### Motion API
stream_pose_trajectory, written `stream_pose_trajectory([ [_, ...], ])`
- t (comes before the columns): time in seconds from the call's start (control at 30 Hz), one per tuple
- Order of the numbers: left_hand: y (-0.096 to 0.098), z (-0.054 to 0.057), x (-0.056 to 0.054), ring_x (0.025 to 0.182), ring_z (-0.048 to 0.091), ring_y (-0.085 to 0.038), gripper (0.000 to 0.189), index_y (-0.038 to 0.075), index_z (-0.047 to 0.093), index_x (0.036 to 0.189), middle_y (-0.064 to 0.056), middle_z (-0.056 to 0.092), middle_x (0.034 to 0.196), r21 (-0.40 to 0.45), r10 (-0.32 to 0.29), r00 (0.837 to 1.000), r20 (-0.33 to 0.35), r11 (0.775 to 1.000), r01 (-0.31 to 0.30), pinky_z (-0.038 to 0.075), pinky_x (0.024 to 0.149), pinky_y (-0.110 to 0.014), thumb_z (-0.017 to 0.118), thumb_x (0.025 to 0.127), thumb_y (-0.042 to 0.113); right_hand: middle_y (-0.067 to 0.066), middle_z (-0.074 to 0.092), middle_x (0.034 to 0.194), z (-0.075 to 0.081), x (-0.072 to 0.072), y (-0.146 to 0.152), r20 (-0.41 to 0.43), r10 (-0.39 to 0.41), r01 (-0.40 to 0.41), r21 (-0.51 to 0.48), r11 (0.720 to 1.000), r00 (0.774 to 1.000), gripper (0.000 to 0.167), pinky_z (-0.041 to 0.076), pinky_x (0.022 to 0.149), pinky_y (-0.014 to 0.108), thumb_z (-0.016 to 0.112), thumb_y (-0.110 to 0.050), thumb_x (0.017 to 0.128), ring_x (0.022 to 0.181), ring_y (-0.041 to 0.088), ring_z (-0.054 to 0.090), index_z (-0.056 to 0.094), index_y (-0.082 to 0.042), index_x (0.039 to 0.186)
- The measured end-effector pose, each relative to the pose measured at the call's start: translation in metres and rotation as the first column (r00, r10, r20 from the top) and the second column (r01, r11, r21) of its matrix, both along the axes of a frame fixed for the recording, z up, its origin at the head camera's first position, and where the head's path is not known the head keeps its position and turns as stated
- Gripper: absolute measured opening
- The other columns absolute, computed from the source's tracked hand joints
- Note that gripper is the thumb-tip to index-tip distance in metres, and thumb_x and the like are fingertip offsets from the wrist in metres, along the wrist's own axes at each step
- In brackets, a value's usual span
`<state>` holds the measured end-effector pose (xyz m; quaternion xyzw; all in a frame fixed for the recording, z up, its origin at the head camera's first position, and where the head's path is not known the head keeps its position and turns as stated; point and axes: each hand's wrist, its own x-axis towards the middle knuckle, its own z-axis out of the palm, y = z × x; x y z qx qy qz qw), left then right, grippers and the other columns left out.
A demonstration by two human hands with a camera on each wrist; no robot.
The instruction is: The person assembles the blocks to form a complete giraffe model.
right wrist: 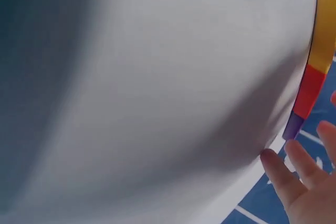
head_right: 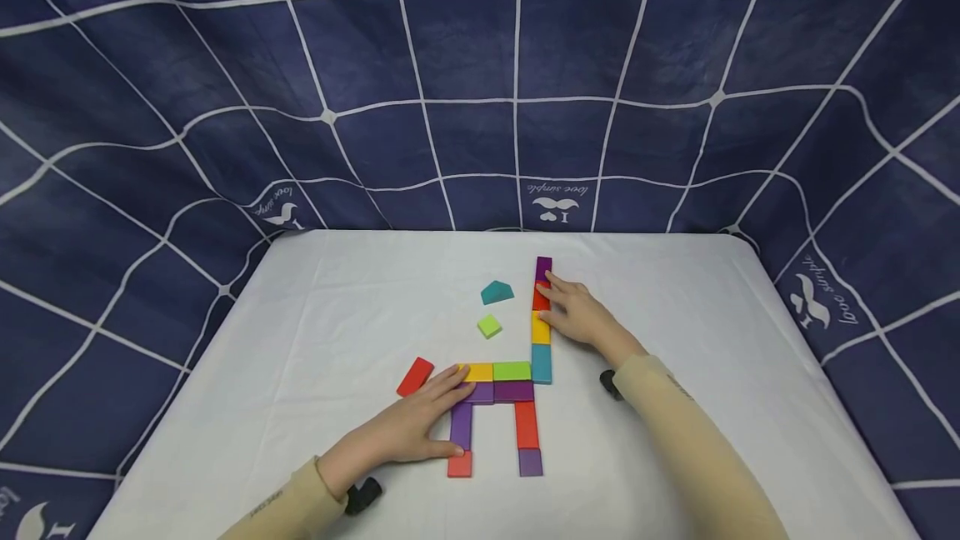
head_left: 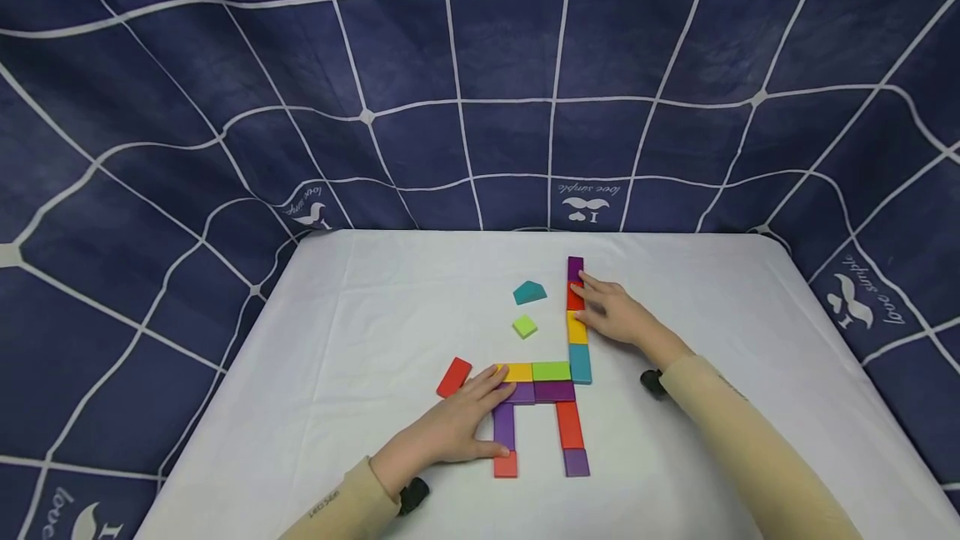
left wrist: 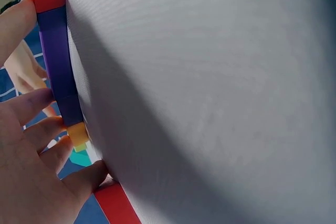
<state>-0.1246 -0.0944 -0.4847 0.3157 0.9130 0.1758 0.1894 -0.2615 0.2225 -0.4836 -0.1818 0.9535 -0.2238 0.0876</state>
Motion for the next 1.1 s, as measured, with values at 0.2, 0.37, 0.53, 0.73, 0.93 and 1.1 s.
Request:
stream_pose_trajectory([
  [0.2, 0.0, 0.001, -0.002, 0.155, 0.008, -0.019, 0.088, 0.02, 0.032, 0.155, 0.003, 0.014, 0.167, -0.003, 0.005, 1.0, 0.001, 1.0, -0.005, 0.031, 0.119, -0.044, 0.068, 0.085, 0.057, 0.005, 0.024, 0.164, -0.001, 0.021, 0.002, 0.056, 0.074, -0.074, 0.01, 0.997, 0.996, 0.083, 0.033, 0.11, 0.067, 0.07, -0.057, 0.083, 0.146, 0.038, 0.025, 0.04, -0.021, 0.151],
  [0.37, 0.001, 0.0, -0.001, 0.155, 0.008, -0.019, 0.088, 0.02, 0.031, 0.156, 0.003, 0.013, 0.167, -0.006, 0.005, 1.0, 0.002, 1.0, -0.005, 0.031, 0.119, -0.044, 0.068, 0.085, 0.058, 0.008, 0.023, 0.164, -0.002, 0.034, 0.002, 0.081, 0.104, -0.106, 0.017, 0.994, 0.991, 0.1, 0.035, 0.105, 0.071, 0.074, -0.066, 0.073, 0.146, 0.042, 0.021, 0.036, -0.02, 0.153],
  [0.53, 0.0, 0.0, -0.001, 0.155, 0.008, -0.019, 0.088, 0.02, 0.032, 0.155, 0.002, 0.014, 0.167, -0.005, 0.004, 1.0, -0.005, 1.0, -0.004, 0.031, 0.119, -0.044, 0.068, 0.084, 0.058, 0.01, 0.024, 0.164, -0.003, 0.041, 0.002, 0.072, 0.108, -0.111, 0.044, 0.993, 0.992, 0.106, 0.037, 0.103, 0.071, 0.075, -0.068, 0.07, 0.146, 0.044, 0.02, 0.034, -0.018, 0.154],
  [0.73, 0.0, 0.0, -0.001, 0.155, 0.008, -0.019, 0.088, 0.019, 0.032, 0.155, 0.002, 0.014, 0.167, 0.002, -0.002, 1.0, -0.012, 1.0, 0.002, 0.03, 0.12, -0.044, 0.069, 0.085, 0.057, 0.008, 0.024, 0.164, -0.004, 0.043, 0.003, 0.07, 0.098, -0.103, 0.063, 0.993, 0.993, 0.105, 0.037, 0.103, 0.07, 0.074, -0.068, 0.072, 0.146, 0.044, 0.02, 0.033, -0.02, 0.155],
  [0.93, 0.001, 0.002, 0.0, 0.155, 0.009, -0.019, 0.088, 0.019, 0.032, 0.155, 0.002, 0.014, 0.167, 0.006, -0.001, 1.0, -0.006, 1.0, 0.001, 0.03, 0.12, -0.044, 0.069, 0.084, 0.057, 0.008, 0.023, 0.164, -0.003, 0.043, 0.003, 0.08, 0.094, -0.101, 0.078, 0.992, 0.992, 0.105, 0.037, 0.103, 0.07, 0.073, -0.068, 0.073, 0.146, 0.045, 0.02, 0.031, -0.02, 0.156],
  [1.1, 0.002, 0.001, 0.001, 0.155, 0.009, -0.019, 0.088, 0.019, 0.032, 0.155, 0.003, 0.014, 0.167, 0.005, 0.001, 1.0, -0.008, 1.0, -0.001, 0.03, 0.12, -0.044, 0.069, 0.084, 0.057, 0.008, 0.023, 0.164, -0.004, 0.044, 0.004, 0.083, 0.097, -0.104, 0.083, 0.991, 0.992, 0.104, 0.037, 0.104, 0.07, 0.072, -0.068, 0.073, 0.146, 0.045, 0.02, 0.03, -0.02, 0.156],
])
